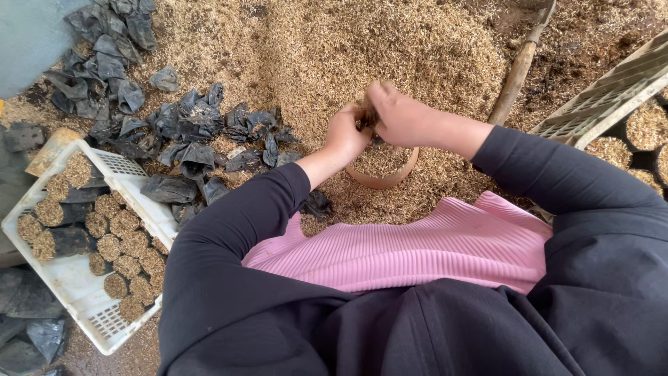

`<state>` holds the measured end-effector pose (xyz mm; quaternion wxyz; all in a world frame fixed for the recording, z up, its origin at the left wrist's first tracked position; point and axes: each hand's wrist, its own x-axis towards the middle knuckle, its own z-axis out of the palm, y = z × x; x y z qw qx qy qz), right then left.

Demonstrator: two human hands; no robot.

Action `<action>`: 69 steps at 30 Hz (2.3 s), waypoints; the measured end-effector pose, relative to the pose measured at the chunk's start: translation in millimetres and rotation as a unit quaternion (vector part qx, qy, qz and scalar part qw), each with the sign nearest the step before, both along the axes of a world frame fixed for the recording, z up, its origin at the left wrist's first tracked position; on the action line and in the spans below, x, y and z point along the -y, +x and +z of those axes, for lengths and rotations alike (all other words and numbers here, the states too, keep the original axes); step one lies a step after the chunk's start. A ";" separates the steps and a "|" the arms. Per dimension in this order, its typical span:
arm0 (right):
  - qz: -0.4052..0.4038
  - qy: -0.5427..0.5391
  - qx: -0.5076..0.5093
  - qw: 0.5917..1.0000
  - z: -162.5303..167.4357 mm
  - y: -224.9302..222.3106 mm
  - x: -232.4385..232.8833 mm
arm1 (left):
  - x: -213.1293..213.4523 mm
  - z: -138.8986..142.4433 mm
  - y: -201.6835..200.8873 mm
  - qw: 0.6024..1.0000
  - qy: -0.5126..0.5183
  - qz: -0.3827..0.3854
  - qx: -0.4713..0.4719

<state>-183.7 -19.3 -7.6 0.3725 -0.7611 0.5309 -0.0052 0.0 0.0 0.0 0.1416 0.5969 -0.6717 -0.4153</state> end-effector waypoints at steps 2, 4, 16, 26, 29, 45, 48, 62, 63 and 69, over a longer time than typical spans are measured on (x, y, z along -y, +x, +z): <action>0.136 -0.107 -0.070 0.983 17.6 9.6 -9.5 | 1.0 -5.4 1.2 1.000 -0.012 -0.001 -0.005; 0.242 -0.163 -0.160 0.943 37.0 19.7 -19.0 | 0.8 -11.3 4.6 0.999 -0.053 -0.004 -0.011; 0.067 0.022 0.177 0.982 53.5 -25.7 44.2 | -14.3 -12.7 24.2 0.986 -0.159 -0.023 -0.039; -0.310 0.204 -0.015 0.928 1.1 -21.8 51.7 | -2.5 -12.8 19.1 0.949 -0.284 -0.137 -0.001; -0.221 0.180 0.018 0.958 -6.5 -3.2 52.6 | -1.5 -10.9 12.0 0.964 -0.229 -0.132 -0.003; 0.070 0.039 -0.012 0.997 106.8 12.4 22.7 | 1.6 -1.0 3.4 1.000 0.009 -0.009 -0.002; 0.006 0.071 -0.101 0.992 105.8 23.7 -0.2 | -0.2 -0.5 1.9 0.999 -0.036 -0.009 -0.006; 0.312 -0.145 -0.289 0.893 61.8 28.2 -28.0 | -20.2 -23.0 10.4 0.992 -0.123 -0.014 -0.009; 0.303 -0.089 -0.269 0.910 61.0 24.8 -13.9 | -19.9 -22.4 10.6 0.993 -0.117 -0.018 -0.010; -0.090 0.095 0.162 0.978 35.9 -27.6 52.1 | -17.4 -8.0 15.8 0.995 -0.093 -0.023 -0.037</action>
